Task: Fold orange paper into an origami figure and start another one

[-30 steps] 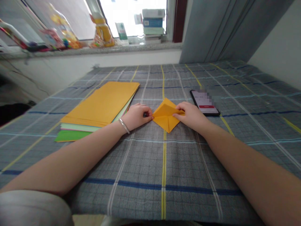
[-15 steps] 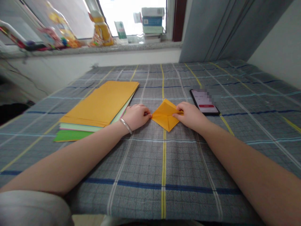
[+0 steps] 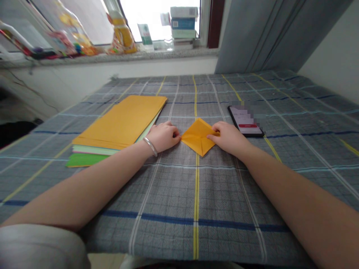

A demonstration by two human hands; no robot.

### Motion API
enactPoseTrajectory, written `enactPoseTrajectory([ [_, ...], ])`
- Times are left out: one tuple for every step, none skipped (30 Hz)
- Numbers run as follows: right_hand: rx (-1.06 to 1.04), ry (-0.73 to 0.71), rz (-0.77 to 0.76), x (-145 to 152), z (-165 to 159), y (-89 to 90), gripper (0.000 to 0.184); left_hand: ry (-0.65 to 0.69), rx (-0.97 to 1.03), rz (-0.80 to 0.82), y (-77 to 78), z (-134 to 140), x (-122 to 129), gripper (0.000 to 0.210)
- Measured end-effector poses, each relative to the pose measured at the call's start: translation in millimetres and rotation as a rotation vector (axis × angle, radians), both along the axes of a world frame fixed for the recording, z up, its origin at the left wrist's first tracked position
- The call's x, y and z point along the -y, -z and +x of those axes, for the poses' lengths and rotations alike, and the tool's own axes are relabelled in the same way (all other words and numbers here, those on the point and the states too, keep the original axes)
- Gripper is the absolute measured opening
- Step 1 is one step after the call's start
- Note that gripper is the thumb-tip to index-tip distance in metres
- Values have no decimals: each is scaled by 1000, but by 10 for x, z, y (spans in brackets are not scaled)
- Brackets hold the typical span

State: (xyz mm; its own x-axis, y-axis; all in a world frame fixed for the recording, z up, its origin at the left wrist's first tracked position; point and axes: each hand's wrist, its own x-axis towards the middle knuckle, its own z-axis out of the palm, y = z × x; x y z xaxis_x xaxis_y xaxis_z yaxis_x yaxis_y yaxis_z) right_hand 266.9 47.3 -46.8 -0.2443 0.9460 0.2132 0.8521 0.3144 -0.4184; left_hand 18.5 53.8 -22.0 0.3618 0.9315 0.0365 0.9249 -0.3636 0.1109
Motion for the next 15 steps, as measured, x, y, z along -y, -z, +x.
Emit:
enactPoseTrajectory([
  [-15,2,-5,2,3,1,14,5,-3,14,4,-8,3,23],
  [-40,9,-13,4,6,2,15,11,1,25,13,-17,6,22],
  [-78,21,-29,6,10,4,15,18,15,32,27,-28,6,21],
  [-130,37,-57,6,14,7,15,25,45,36,46,-39,1,19],
  [-197,56,-95,5,18,10,15,28,92,36,68,-49,-8,16],
  [-275,75,-138,2,23,16,16,26,165,26,94,-56,-21,12],
  [-357,91,-178,-3,27,22,16,16,265,14,121,-59,-38,10],
  [-433,105,-209,-8,30,29,18,2,390,-24,149,-58,-56,9],
  [-499,117,-229,-13,32,35,19,-8,554,-82,176,-52,-72,9],
  [-550,127,-238,-18,33,41,22,-6,713,-140,199,-43,-84,9],
  [-584,133,-241,-20,32,46,24,9,844,-191,217,-31,-91,10],
  [-604,137,-241,-21,30,50,25,29,941,-217,231,-19,-91,12],
  [-616,136,-242,-21,26,52,26,50,997,-216,238,-8,-86,14],
  [-624,132,-243,-18,22,53,26,69,1020,-193,241,1,-78,16],
  [-632,127,-242,-15,16,52,25,82,1021,-155,238,8,-68,18],
])
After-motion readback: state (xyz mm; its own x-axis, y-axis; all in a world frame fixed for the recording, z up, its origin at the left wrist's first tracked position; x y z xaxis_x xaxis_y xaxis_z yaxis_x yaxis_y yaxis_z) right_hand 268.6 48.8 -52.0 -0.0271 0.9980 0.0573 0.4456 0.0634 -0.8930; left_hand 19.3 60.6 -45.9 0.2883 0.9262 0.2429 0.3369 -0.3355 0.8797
